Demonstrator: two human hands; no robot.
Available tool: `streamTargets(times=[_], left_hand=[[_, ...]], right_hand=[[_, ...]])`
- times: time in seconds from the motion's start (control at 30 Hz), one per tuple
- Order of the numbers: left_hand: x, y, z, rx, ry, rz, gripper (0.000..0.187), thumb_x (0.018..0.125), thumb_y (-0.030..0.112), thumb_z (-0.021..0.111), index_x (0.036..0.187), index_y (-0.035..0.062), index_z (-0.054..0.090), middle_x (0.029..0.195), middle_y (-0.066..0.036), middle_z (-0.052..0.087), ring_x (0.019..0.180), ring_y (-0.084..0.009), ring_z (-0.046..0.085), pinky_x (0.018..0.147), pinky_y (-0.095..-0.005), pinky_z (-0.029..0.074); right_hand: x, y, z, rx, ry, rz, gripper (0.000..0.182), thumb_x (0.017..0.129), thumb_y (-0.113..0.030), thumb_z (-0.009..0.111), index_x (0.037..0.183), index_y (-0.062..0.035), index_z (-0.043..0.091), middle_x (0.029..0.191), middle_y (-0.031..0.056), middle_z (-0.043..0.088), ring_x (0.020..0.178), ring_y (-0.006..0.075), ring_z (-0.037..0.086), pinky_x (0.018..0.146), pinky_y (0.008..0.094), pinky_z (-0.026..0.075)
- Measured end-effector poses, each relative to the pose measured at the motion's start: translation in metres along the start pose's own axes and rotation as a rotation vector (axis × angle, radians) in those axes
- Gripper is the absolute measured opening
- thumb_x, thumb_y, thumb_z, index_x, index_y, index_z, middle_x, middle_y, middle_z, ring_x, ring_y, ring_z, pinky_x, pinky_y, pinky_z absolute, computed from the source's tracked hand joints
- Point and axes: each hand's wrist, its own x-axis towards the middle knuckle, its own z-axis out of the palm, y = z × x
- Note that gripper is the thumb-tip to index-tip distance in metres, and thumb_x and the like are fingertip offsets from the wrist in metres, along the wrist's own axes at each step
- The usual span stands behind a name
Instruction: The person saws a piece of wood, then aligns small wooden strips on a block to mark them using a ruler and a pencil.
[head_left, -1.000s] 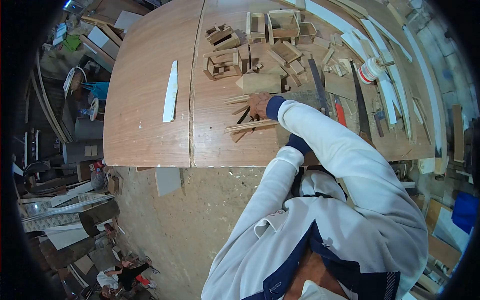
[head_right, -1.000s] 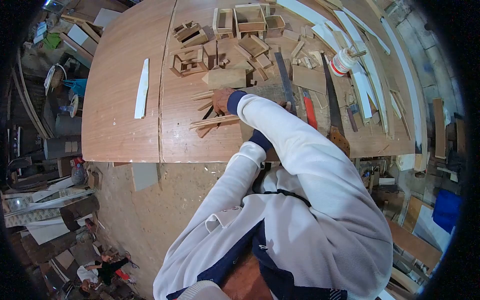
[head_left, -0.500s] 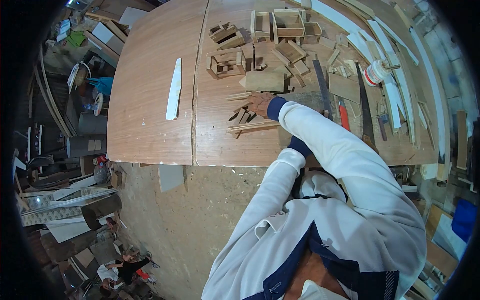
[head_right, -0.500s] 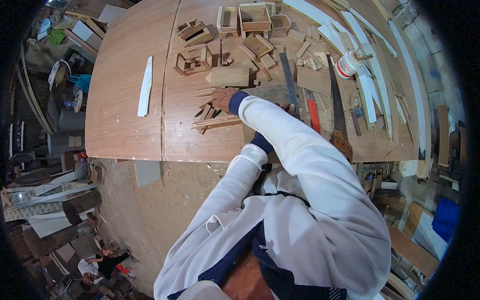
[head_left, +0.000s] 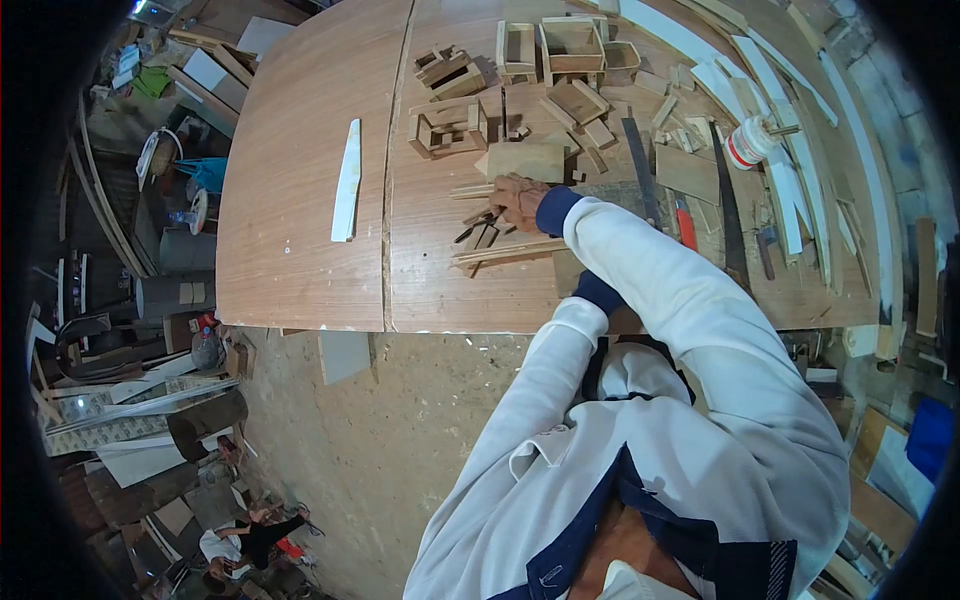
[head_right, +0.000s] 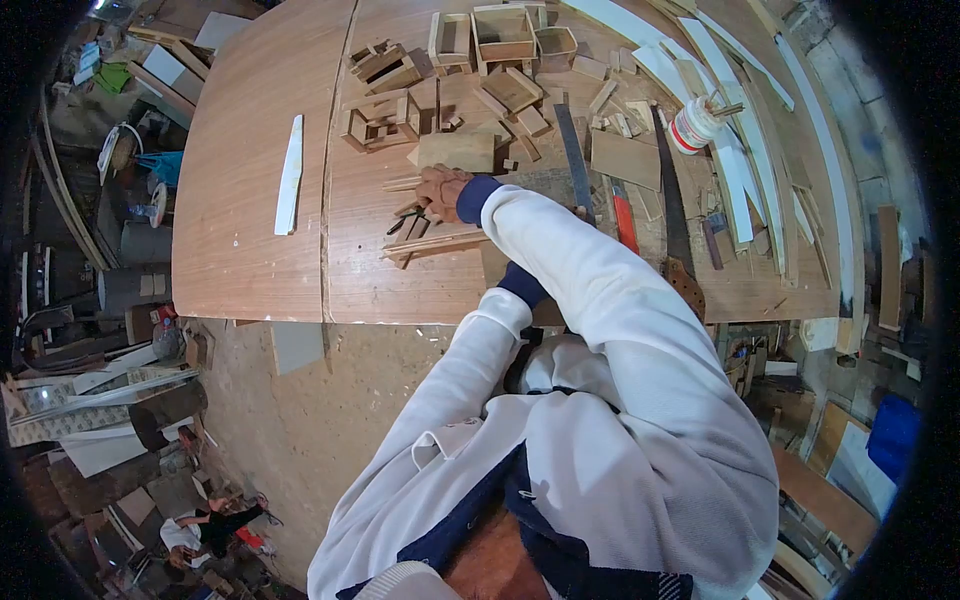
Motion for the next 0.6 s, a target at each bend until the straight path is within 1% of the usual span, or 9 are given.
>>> streamTargets(times=[0.07,0.13,0.17,0.23,0.3,0.4,0.5,0.53,0.6], left_hand=[[-0.009,-0.004,-0.005,-0.033,0.01,-0.008,0.054,0.085,0.039,0.044,0.131,0.011,0.042,0.134,-0.01,0.04,0.12,-0.0347,0.037,0.103,-0.0482,0.026],[-0.01,-0.006,-0.007,-0.077,0.012,-0.014,0.054,0.084,0.039,0.044,0.131,0.011,0.043,0.134,-0.01,0.041,0.119,-0.0349,0.037,0.103,-0.0483,0.026],[-0.012,-0.009,-0.011,-0.104,0.007,-0.019,0.054,0.084,0.038,0.044,0.131,0.011,0.043,0.134,-0.01,0.041,0.119,-0.035,0.037,0.103,-0.0484,0.026],[-0.017,-0.01,-0.004,-0.159,-0.011,-0.028,0.054,0.084,0.038,0.045,0.131,0.0109,0.043,0.133,-0.01,0.041,0.119,-0.0352,0.038,0.103,-0.0485,0.027],[0.036,0.073,-0.057,0.542,-0.329,0.305,0.054,0.073,0.03,0.062,0.123,0.011,0.053,0.123,-0.012,0.047,0.111,-0.0363,0.041,0.095,-0.0488,0.032],[0.042,0.12,-0.083,0.382,-0.246,0.284,0.053,0.073,0.028,0.063,0.122,0.0115,0.053,0.114,-0.012,0.05,0.108,-0.0358,0.042,0.091,-0.0476,0.034],[0.043,0.118,-0.081,0.369,-0.251,0.296,0.054,0.072,0.027,0.064,0.122,0.0105,0.053,0.114,-0.012,0.05,0.106,-0.0355,0.043,0.09,-0.0474,0.035],[0.043,0.118,-0.081,0.368,-0.236,0.311,0.053,0.072,0.024,0.066,0.122,0.0102,0.054,0.114,-0.011,0.05,0.104,-0.0351,0.044,0.089,-0.0471,0.035],[0.044,0.119,-0.081,0.368,-0.248,0.32,0.053,0.071,0.023,0.067,0.121,0.01,0.055,0.114,-0.011,0.051,0.104,-0.035,0.044,0.089,-0.0469,0.035]], right_hand=[[0.002,0.0,-0.005,0.146,0.022,0.035,0.017,0.074,-0.013,0.066,0.09,-0.0097,0.06,0.104,0.0111,0.051,0.105,0.0298,0.048,0.08,0.0396,0.047],[-0.004,-0.002,-0.016,0.193,0.263,0.058,0.017,0.078,-0.01,0.064,0.094,-0.0072,0.059,0.096,0.0106,0.057,0.091,0.0246,0.057,0.073,0.0365,0.049],[-0.012,0.001,-0.024,0.19,0.265,0.075,0.017,0.078,-0.01,0.064,0.094,-0.0072,0.059,0.096,0.0106,0.057,0.091,0.0246,0.057,0.073,0.0365,0.049],[-0.033,0.007,-0.051,0.934,0.348,0.218,0.015,0.083,-0.005,0.06,0.098,-0.0054,0.057,0.084,0.0077,0.061,0.072,0.016,0.06,0.064,0.0301,0.049],[-0.076,-0.003,-0.092,0.981,0.613,0.276,0.017,0.086,-0.003,0.057,0.103,-0.0044,0.056,0.075,0.0034,0.061,0.061,0.0091,0.056,0.057,0.0239,0.048],[-0.15,0.004,-0.12,1.029,0.877,0.428,0.023,0.088,-0.006,0.056,0.11,-0.0047,0.057,0.081,0.0035,0.062,0.066,0.0086,0.056,0.057,0.0222,0.047],[-0.217,0.0,-0.12,1.219,1.14,0.597,0.026,0.09,-0.009,0.051,0.115,-0.0037,0.056,0.09,0.0045,0.062,0.076,0.0085,0.058,0.059,0.021,0.047],[-0.236,-0.005,-0.116,1.395,1.219,0.592,0.026,0.092,-0.01,0.048,0.116,-0.0035,0.056,0.095,0.0034,0.062,0.08,0.0087,0.058,0.062,0.0211,0.047],[-0.262,-0.018,-0.102,1.402,1.303,0.555,0.026,0.092,-0.009,0.047,0.116,-0.0041,0.056,0.095,0.0033,0.062,0.079,0.0085,0.058,0.062,0.021,0.047]])
